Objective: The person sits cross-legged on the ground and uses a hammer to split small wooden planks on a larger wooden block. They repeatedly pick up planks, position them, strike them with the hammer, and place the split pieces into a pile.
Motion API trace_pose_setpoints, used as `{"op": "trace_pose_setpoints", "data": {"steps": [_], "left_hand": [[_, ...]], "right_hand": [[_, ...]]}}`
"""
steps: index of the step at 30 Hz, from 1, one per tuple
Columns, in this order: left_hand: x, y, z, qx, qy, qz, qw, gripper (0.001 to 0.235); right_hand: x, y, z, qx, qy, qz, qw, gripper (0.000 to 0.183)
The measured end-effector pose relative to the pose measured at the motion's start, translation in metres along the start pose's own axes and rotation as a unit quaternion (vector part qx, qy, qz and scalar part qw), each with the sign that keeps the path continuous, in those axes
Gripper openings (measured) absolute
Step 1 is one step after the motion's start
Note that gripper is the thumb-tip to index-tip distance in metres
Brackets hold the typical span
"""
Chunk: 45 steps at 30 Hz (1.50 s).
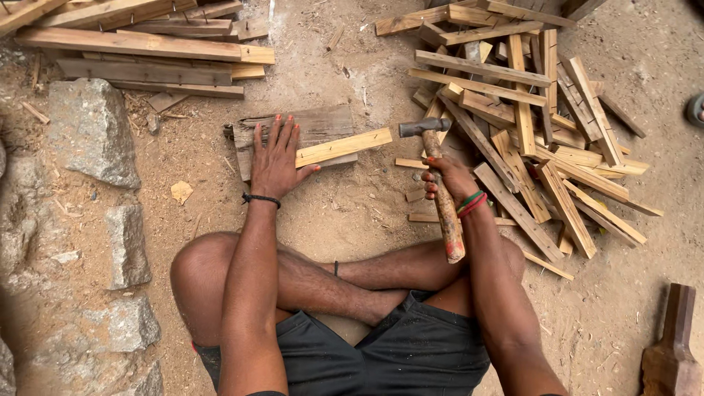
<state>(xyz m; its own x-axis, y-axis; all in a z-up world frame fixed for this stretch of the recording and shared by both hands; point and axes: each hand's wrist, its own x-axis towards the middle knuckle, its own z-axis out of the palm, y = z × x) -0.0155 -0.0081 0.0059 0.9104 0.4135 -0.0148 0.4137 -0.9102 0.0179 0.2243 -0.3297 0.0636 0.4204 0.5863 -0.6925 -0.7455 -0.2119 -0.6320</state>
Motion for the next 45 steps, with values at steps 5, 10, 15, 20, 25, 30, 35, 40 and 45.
{"op": "trace_pose_setpoints", "data": {"steps": [5, 10, 15, 20, 25, 30, 35, 40, 45], "left_hand": [[0.004, -0.006, -0.001, 0.007, -0.001, -0.031, 1.000, 0.110], [0.005, -0.006, 0.001, 0.043, -0.010, -0.032, 0.998, 0.124], [-0.002, -0.013, 0.002, 0.041, -0.021, -0.051, 0.998, 0.113], [0.003, -0.009, 0.010, -0.002, -0.021, -0.076, 0.997, 0.091], [0.001, -0.008, 0.009, 0.005, -0.029, -0.077, 0.997, 0.088], [0.005, -0.008, 0.002, -0.002, -0.034, -0.077, 0.996, 0.092], [0.000, -0.005, 0.008, -0.023, -0.026, -0.076, 0.996, 0.093], [0.008, -0.010, 0.007, -0.002, -0.039, -0.076, 0.996, 0.093], [0.011, -0.009, 0.012, 0.002, -0.042, -0.075, 0.996, 0.091]], "right_hand": [[0.008, 0.005, 0.020, -0.037, -0.028, 0.019, 0.999, 0.014], [0.014, 0.020, 0.033, -0.036, 0.025, 0.010, 0.999, 0.015], [0.023, 0.042, 0.024, -0.045, -0.014, 0.006, 0.999, 0.018], [0.034, 0.079, 0.021, -0.006, 0.006, 0.026, 1.000, 0.017], [0.016, 0.102, 0.009, 0.085, -0.011, 0.039, 0.996, 0.013], [-0.044, 0.101, 0.047, -0.285, 0.071, -0.073, 0.953, 0.034], [-0.130, 0.049, 0.093, -0.479, 0.174, -0.264, 0.819, 0.061], [-0.144, 0.024, 0.109, -0.454, 0.234, -0.419, 0.751, 0.053], [-0.073, 0.058, 0.106, -0.567, 0.201, -0.293, 0.743, 0.054]]}}
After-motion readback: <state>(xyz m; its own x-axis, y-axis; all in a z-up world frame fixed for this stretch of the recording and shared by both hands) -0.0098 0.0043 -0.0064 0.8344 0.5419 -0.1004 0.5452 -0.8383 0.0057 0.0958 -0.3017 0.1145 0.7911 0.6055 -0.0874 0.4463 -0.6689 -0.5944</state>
